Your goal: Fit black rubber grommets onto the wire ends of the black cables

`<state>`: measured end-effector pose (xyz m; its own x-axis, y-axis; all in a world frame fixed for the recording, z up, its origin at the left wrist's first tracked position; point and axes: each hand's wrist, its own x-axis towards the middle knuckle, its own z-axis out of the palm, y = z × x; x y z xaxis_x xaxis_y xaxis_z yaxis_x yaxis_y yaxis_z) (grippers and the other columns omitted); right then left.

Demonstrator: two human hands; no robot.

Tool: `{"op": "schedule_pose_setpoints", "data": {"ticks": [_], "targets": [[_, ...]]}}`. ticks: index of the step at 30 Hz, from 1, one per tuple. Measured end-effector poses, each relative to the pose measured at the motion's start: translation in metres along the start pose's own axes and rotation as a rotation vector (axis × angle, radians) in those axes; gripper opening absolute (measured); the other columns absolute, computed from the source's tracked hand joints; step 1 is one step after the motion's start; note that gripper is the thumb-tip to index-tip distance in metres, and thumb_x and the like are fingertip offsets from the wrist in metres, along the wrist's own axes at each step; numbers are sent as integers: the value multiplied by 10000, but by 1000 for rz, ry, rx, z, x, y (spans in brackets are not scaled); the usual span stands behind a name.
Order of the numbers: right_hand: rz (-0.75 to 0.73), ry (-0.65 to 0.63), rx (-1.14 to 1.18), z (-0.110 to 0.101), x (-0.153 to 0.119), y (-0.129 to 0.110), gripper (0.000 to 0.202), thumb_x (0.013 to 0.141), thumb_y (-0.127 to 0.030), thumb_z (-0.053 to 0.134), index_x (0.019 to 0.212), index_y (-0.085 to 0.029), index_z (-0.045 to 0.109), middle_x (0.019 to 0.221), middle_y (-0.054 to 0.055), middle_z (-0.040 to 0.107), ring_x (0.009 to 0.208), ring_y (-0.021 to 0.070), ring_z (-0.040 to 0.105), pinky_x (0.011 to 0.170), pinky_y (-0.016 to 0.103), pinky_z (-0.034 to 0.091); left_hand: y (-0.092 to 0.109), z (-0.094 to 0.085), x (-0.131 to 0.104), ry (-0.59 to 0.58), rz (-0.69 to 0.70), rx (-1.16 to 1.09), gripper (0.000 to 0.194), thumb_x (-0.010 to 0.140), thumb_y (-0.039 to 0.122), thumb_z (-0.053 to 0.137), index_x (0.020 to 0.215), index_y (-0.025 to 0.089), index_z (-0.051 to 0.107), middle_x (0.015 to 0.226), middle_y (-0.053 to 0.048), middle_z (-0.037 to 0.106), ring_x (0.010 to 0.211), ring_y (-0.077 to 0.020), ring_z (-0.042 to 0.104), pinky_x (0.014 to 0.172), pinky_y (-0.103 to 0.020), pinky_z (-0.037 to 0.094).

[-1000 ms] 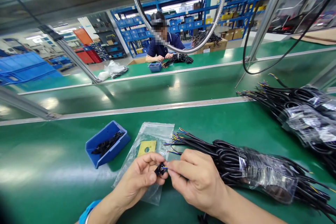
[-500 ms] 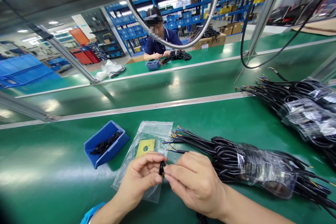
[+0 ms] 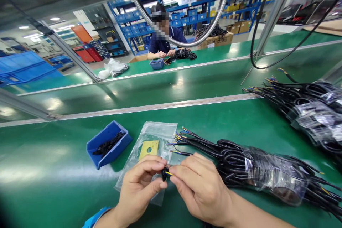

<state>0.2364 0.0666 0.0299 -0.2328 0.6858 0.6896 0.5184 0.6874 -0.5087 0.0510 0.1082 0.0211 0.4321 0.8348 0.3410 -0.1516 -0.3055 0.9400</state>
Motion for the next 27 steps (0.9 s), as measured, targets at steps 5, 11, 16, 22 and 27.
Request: {"op": "schedule_pose_setpoints", "data": {"ticks": [5, 11, 16, 22, 27], "targets": [[16, -72, -92, 0, -2, 2, 185, 894, -151, 531, 1073, -136, 575, 866, 64, 641, 721, 167, 570, 655, 316, 456, -2, 1, -2, 14, -155, -167, 369, 671, 82, 785, 987, 257, 707, 960, -29, 698, 897, -133, 649, 805, -190, 527], [237, -193, -326, -11, -8, 7, 179, 916, -205, 452, 1056, -131, 534, 899, 87, 632, 775, 206, 607, 697, 359, 512, -12, 4, 3, 188, -484, -478, 373, 557, 138, 867, 884, 191, 696, 875, -31, 709, 687, -97, 639, 655, -182, 530], [105, -158, -256, -11, -10, 10, 158, 944, -130, 422, 986, -154, 572, 777, 38, 594, 689, 155, 576, 617, 275, 501, -19, 19, 5, 185, -494, -448, 337, 501, 157, 890, 809, 185, 756, 787, 3, 635, 643, -67, 588, 604, -152, 493], [68, -77, -330, -4, -15, 11, 200, 938, -114, 463, 1096, -129, 584, 839, 63, 585, 711, 142, 576, 637, 248, 497, -23, 27, -1, 182, -532, -553, 383, 628, 404, 818, 962, 225, 757, 635, 1, 582, 464, -62, 527, 420, -156, 406], [52, -12, -299, 1, -18, 10, 124, 938, -122, 464, 1024, -119, 553, 809, 60, 598, 743, 169, 576, 697, 287, 493, -29, 29, -3, 210, -433, -454, 293, 662, 337, 807, 938, 251, 763, 658, 29, 502, 465, -48, 528, 420, -147, 418]]}}
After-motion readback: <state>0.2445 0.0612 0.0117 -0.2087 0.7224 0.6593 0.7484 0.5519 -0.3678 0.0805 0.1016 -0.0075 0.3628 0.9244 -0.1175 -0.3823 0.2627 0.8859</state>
